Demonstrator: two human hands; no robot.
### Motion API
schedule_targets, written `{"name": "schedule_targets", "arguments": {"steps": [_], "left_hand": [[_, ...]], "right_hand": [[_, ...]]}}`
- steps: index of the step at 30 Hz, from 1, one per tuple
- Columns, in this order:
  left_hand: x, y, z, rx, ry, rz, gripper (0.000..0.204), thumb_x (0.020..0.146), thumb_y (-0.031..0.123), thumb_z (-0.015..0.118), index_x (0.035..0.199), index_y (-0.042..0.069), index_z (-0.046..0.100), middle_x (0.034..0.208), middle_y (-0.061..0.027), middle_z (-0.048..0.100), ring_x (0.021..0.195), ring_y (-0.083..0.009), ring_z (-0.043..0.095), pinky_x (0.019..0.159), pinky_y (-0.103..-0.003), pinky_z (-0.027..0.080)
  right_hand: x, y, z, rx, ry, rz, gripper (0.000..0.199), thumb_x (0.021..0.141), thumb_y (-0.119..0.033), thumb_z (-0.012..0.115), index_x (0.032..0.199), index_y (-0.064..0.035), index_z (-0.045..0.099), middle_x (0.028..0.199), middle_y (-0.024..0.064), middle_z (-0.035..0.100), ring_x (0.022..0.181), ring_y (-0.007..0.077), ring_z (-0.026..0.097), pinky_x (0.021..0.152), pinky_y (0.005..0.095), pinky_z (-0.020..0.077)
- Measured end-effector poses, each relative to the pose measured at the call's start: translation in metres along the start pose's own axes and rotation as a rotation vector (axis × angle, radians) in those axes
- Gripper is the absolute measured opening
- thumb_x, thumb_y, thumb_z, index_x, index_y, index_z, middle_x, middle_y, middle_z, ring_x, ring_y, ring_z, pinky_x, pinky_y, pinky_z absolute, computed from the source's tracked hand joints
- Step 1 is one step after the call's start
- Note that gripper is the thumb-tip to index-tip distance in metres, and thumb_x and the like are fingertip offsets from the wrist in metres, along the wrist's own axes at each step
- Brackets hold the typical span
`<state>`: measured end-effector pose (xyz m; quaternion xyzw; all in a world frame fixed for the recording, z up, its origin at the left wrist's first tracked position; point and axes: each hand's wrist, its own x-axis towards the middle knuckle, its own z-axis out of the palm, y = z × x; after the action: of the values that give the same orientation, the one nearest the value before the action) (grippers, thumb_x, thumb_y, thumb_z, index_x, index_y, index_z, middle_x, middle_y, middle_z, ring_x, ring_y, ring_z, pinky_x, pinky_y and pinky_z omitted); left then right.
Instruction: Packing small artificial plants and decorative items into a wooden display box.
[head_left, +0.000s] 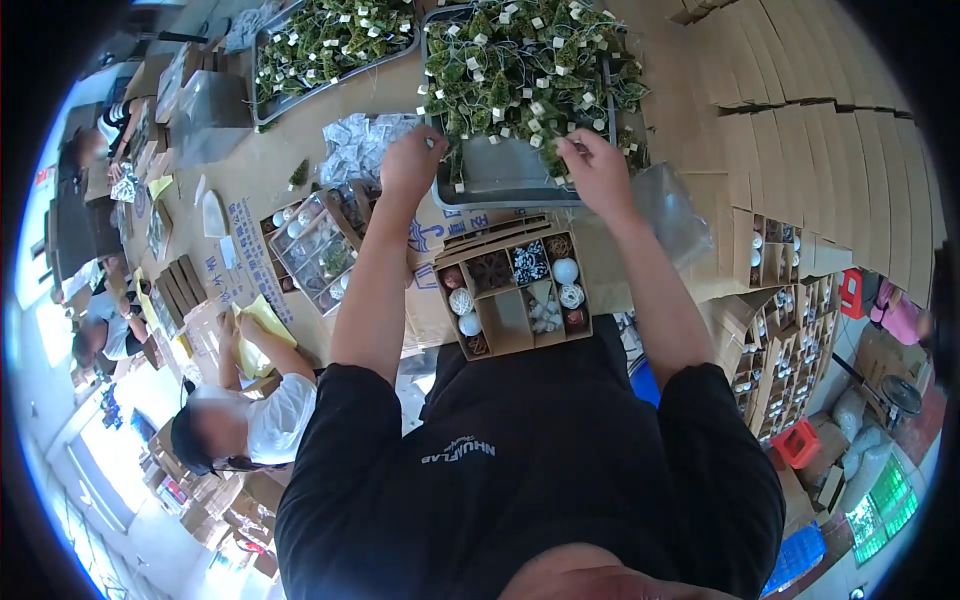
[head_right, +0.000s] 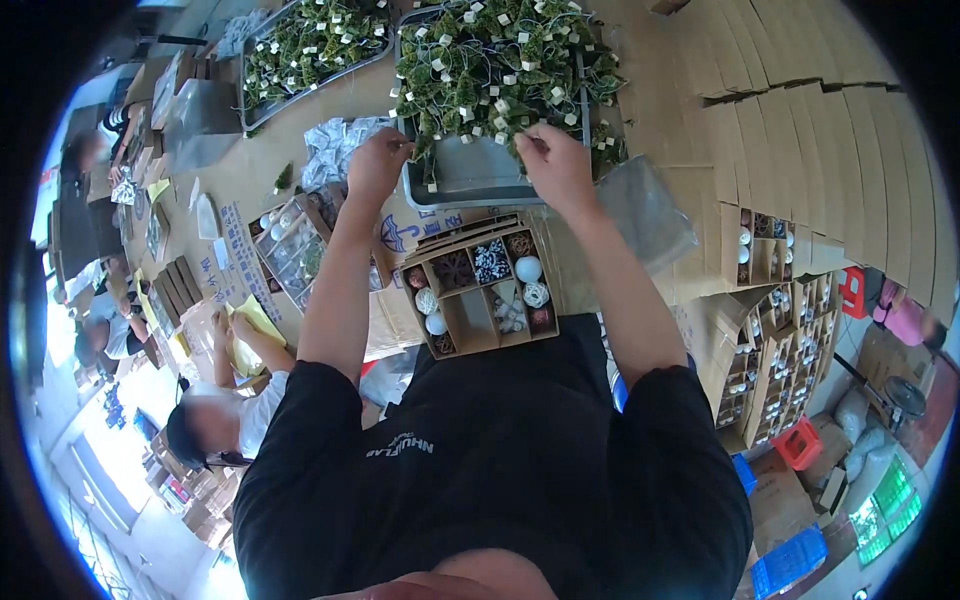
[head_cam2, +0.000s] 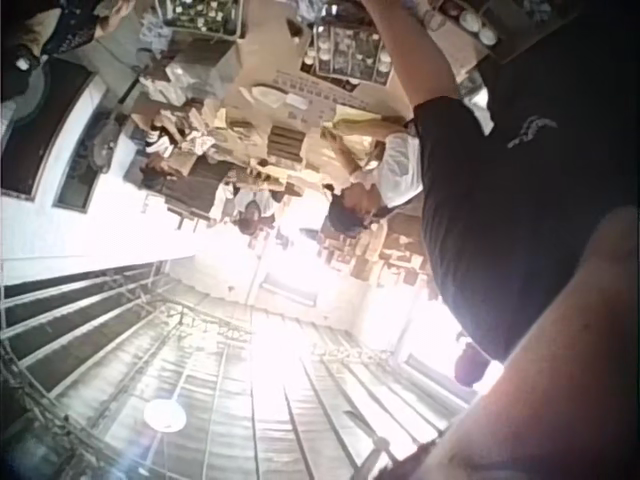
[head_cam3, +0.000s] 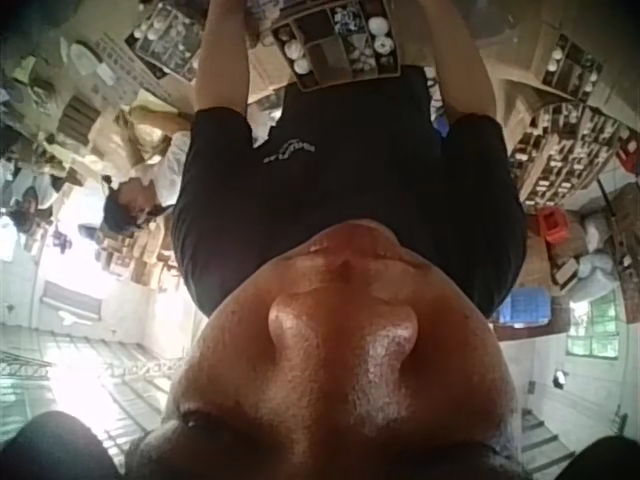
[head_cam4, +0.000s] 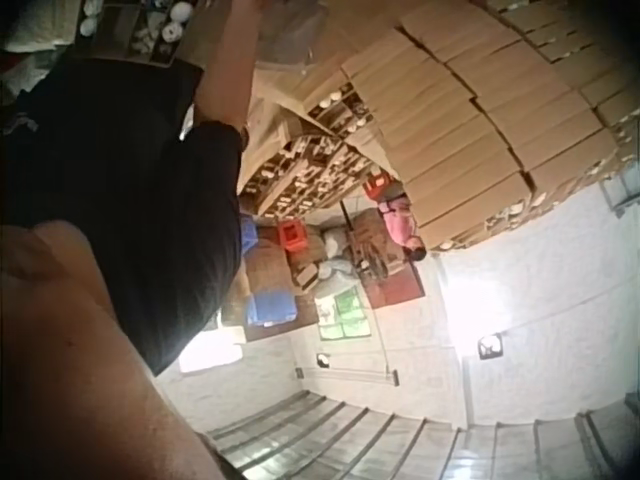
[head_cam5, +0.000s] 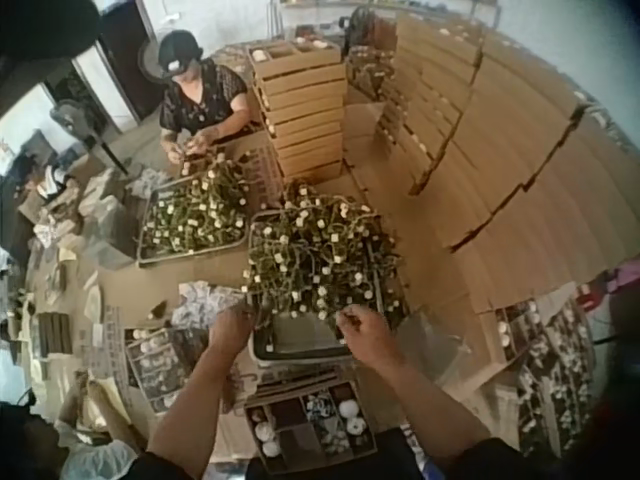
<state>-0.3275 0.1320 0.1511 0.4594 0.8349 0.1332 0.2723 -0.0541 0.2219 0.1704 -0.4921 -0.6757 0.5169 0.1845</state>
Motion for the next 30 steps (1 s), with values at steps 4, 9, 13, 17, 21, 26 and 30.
{"name": "schedule_targets", "arguments": {"steps": [4,9,13,17,21,26,30], "left_hand": [[0.001,-0.021,0.033,0.466,0.258,0.129,0.021,0.086,0.031,0.064,0.095,0.012,0.066,0.108,-0.0189,0.059,0.09,-0.0395,0.062,0.078,-0.045,0.052],[0.003,-0.057,0.028,0.014,0.233,0.115,0.02,0.082,0.022,0.068,0.094,0.007,0.067,0.1,-0.0178,0.06,0.084,-0.0354,0.064,0.075,-0.044,0.052],[-0.013,-0.038,-0.007,-0.295,0.246,0.177,0.016,0.082,0.018,0.069,0.089,0.005,0.069,0.085,-0.0152,0.065,0.074,-0.0285,0.066,0.071,-0.038,0.053],[-0.016,-0.026,-0.015,-0.372,0.296,0.267,0.017,0.083,0.019,0.069,0.09,0.003,0.069,0.092,-0.0126,0.064,0.081,-0.0241,0.066,0.076,-0.033,0.053],[-0.007,-0.062,0.003,-0.948,0.258,0.104,0.024,0.086,0.018,0.067,0.104,0.003,0.064,0.101,-0.0142,0.063,0.092,-0.0256,0.064,0.082,-0.034,0.052],[0.002,-0.105,0.047,-0.504,0.228,-0.182,0.047,0.079,0.029,0.073,0.117,0.005,0.057,0.102,-0.0173,0.064,0.095,-0.0329,0.065,0.083,-0.041,0.051],[-0.02,-0.09,0.064,-0.225,0.237,-0.058,0.053,0.077,0.038,0.073,0.117,0.007,0.058,0.113,-0.0197,0.059,0.11,-0.038,0.055,0.094,-0.044,0.044]], "right_hand": [[0.013,-0.025,0.02,-0.726,0.341,-0.487,0.034,0.081,-0.022,0.068,0.108,-0.0019,0.058,0.096,0.0151,0.058,0.089,0.0301,0.059,0.075,0.0386,0.0495],[0.007,-0.048,0.048,-0.498,-0.015,-0.459,0.04,0.081,-0.023,0.067,0.114,-0.004,0.055,0.105,0.0161,0.056,0.096,0.0348,0.057,0.08,0.0443,0.0491],[0.03,-0.044,0.11,-0.413,-0.195,-0.458,0.034,0.079,-0.023,0.071,0.106,-0.006,0.061,0.105,0.0149,0.059,0.099,0.0334,0.059,0.082,0.0417,0.0499],[0.093,-0.006,0.15,-0.305,-0.132,-0.713,0.047,0.076,-0.026,0.074,0.116,-0.008,0.057,0.101,0.0143,0.062,0.1,0.0345,0.059,0.084,0.0424,0.0493],[0.092,-0.053,0.14,-0.289,-0.487,-0.65,0.049,0.069,-0.023,0.078,0.111,-0.0071,0.06,0.102,0.0158,0.064,0.099,0.0355,0.061,0.085,0.0423,0.0493],[0.101,-0.037,0.173,-0.812,-0.778,-0.677,0.051,0.066,-0.025,0.079,0.108,-0.0039,0.061,0.106,0.0172,0.064,0.101,0.0354,0.06,0.087,0.0429,0.0483],[0.105,0.009,0.167,-0.838,-0.806,-0.537,0.043,0.064,-0.024,0.08,0.102,-0.0066,0.065,0.101,0.0151,0.067,0.096,0.0345,0.063,0.081,0.0428,0.0515]]}}
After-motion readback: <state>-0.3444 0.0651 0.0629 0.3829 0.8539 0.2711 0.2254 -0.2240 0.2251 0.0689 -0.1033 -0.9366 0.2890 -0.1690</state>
